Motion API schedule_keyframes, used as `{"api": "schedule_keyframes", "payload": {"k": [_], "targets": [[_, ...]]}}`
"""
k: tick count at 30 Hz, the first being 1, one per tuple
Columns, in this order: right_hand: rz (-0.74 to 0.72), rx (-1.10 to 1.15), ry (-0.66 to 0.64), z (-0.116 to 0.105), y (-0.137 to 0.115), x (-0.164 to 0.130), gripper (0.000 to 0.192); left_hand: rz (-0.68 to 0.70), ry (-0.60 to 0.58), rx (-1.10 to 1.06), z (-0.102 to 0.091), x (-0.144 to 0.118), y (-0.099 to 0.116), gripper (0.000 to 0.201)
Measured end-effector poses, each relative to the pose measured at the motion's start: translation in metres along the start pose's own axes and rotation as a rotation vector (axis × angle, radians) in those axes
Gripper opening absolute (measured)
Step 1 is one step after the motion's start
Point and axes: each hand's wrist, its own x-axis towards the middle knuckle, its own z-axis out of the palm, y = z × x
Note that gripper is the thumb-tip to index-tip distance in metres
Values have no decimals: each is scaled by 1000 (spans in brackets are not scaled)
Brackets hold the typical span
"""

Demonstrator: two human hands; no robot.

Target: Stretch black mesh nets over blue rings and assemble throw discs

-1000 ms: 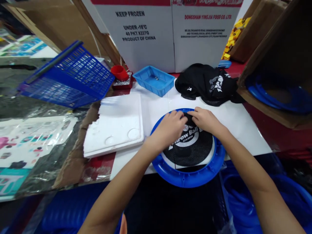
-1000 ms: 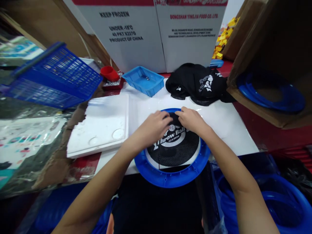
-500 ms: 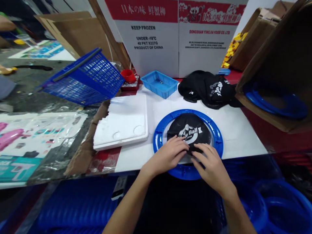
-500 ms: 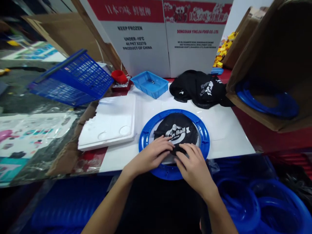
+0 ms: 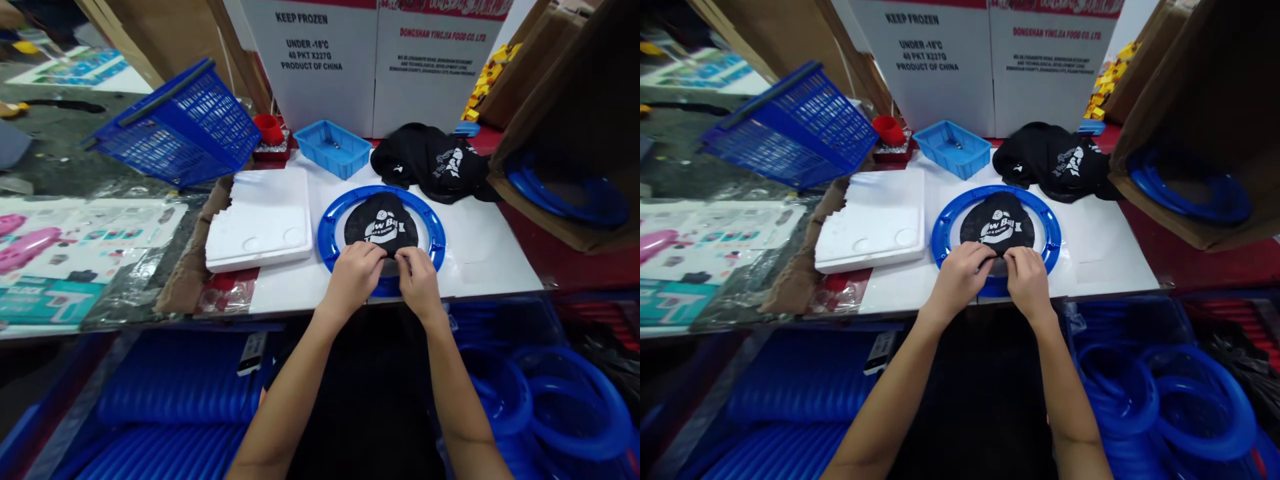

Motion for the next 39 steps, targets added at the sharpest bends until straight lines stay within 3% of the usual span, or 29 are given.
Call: {"api": "schedule_keyframes", "payload": {"k": [3, 5, 10, 15, 22, 28, 33, 39], "targets": [[-46, 66, -31, -8, 3, -3, 14, 16, 141, -264, 7, -11, -10, 11], [-84, 74, -90, -13, 4, -3, 16, 44, 166, -361, 9, -15, -17, 12], [-102, 9, -70, -12, 1, -2, 24, 48, 186, -409, 9, -15, -19, 11], [-172, -43, 16, -5, 2, -5, 16, 74, 178, -375, 8, -14, -17, 7], [-260, 159, 70, -14, 18, -16, 28, 156, 82, -321, 5, -20, -26, 13], [-339, 201, -41, -27, 26, -19, 32, 220, -56, -312, -3, -19, -25, 19], [-324, 142, -209, -37, 24, -18, 20, 221, -127, -305, -9, -17, -20, 13], [-285, 131, -258, -41, 20, -15, 19, 220, -171, -224, -10, -18, -18, 15]]}}
